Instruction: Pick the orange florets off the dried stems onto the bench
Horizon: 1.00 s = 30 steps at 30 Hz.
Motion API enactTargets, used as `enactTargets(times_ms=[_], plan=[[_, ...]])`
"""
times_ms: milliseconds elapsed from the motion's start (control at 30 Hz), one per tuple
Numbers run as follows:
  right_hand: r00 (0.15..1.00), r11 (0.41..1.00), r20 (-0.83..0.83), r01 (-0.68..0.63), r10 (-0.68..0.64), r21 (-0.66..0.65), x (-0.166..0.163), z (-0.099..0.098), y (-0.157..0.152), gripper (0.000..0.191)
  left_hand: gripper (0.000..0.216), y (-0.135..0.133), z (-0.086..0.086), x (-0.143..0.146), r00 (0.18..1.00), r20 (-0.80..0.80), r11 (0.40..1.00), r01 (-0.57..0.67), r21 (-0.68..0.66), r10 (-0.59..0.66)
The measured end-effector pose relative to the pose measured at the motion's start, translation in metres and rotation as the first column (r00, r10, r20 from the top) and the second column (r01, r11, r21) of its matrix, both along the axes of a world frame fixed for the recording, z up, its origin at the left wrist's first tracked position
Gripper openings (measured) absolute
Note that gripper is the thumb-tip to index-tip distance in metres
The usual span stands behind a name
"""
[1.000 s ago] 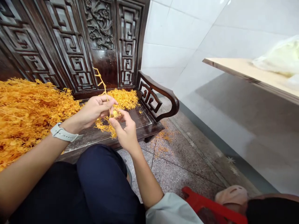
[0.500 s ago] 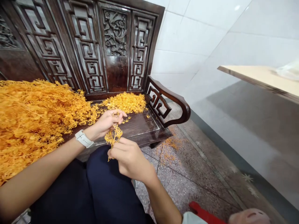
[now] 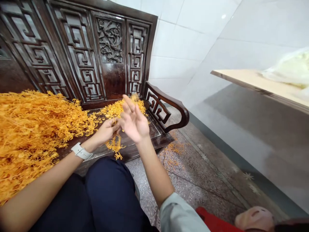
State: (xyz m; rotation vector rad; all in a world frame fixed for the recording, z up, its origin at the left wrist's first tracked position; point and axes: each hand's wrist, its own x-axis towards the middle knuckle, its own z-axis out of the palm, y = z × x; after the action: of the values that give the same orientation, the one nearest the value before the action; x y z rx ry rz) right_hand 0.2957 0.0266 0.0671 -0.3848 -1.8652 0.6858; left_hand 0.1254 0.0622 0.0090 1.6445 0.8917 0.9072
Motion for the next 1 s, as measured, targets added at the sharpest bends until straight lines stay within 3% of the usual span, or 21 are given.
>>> enactTargets(times_ms=[67,133,167,200,267,367,433,500,567,633,733,867,933,1000], plan=[[0.978,0.957,-0.201,-0.008,-0.053,-0.291,-0.003,-0.006,0.023,0.061,0.049,-0.001,-0.001,0.003,0.999,-0.035,0.997,0.009,0.077,-0.006],[0.905,0.812,-0.395,-0.109,-0.157,-0.574,-0.004,-0.021,0.026,0.041,0.05,-0.002,0.002,0.004,1.0,-0.028,0.995,0.005,0.099,-0.002],[0.868,0.75,-0.445,-0.141,-0.221,-0.647,-0.003,-0.03,0.021,0.032,0.046,-0.003,0.004,0.003,1.0,-0.001,0.997,-0.004,0.079,0.004],[0.837,0.732,-0.466,-0.123,-0.286,-0.671,-0.002,-0.039,0.014,0.026,0.041,-0.004,0.008,0.002,0.999,0.039,0.999,-0.014,0.036,0.012],[0.815,0.749,-0.417,0.03,-0.402,-0.662,0.003,-0.057,-0.001,0.02,0.03,-0.007,0.017,0.0,0.987,0.156,0.995,-0.012,-0.095,0.027],[0.885,0.751,-0.213,0.201,-0.415,-0.629,0.008,-0.077,-0.017,0.028,0.023,-0.012,0.031,-0.002,0.911,0.409,0.959,0.07,-0.274,0.05],[0.952,0.752,-0.122,0.139,-0.28,-0.645,0.005,-0.084,-0.023,0.037,0.02,-0.013,0.039,-0.002,0.835,0.547,0.938,0.139,-0.318,0.062],[0.974,0.739,-0.133,0.048,-0.184,-0.672,-0.002,-0.088,-0.027,0.039,0.02,-0.013,0.044,-0.003,0.785,0.616,0.925,0.181,-0.334,0.069],[0.968,0.712,-0.163,0.021,-0.19,-0.702,-0.009,-0.089,-0.03,0.038,0.02,-0.013,0.046,-0.004,0.77,0.634,0.918,0.194,-0.346,0.077],[0.947,0.703,-0.165,0.081,-0.275,-0.706,-0.014,-0.09,-0.031,0.036,0.019,-0.012,0.047,-0.005,0.777,0.623,0.918,0.177,-0.355,0.091],[0.868,0.738,-0.144,0.303,-0.475,-0.603,-0.014,-0.092,-0.031,0.034,0.02,-0.009,0.045,-0.007,0.826,0.546,0.929,0.081,-0.362,0.141],[0.713,0.738,-0.216,0.594,-0.667,-0.319,-0.007,-0.09,-0.039,0.023,0.027,-0.002,0.04,-0.01,0.86,0.445,0.926,-0.077,-0.369,0.249],[0.739,0.766,-0.21,0.636,-0.64,-0.098,-0.007,-0.083,-0.052,0.01,0.031,0.001,0.037,-0.011,0.861,0.422,0.916,-0.113,-0.384,0.283],[0.82,0.811,-0.139,0.571,-0.555,0.128,-0.01,-0.073,-0.07,0.016,0.036,0.003,0.035,-0.012,0.862,0.413,0.905,-0.113,-0.41,0.294]])
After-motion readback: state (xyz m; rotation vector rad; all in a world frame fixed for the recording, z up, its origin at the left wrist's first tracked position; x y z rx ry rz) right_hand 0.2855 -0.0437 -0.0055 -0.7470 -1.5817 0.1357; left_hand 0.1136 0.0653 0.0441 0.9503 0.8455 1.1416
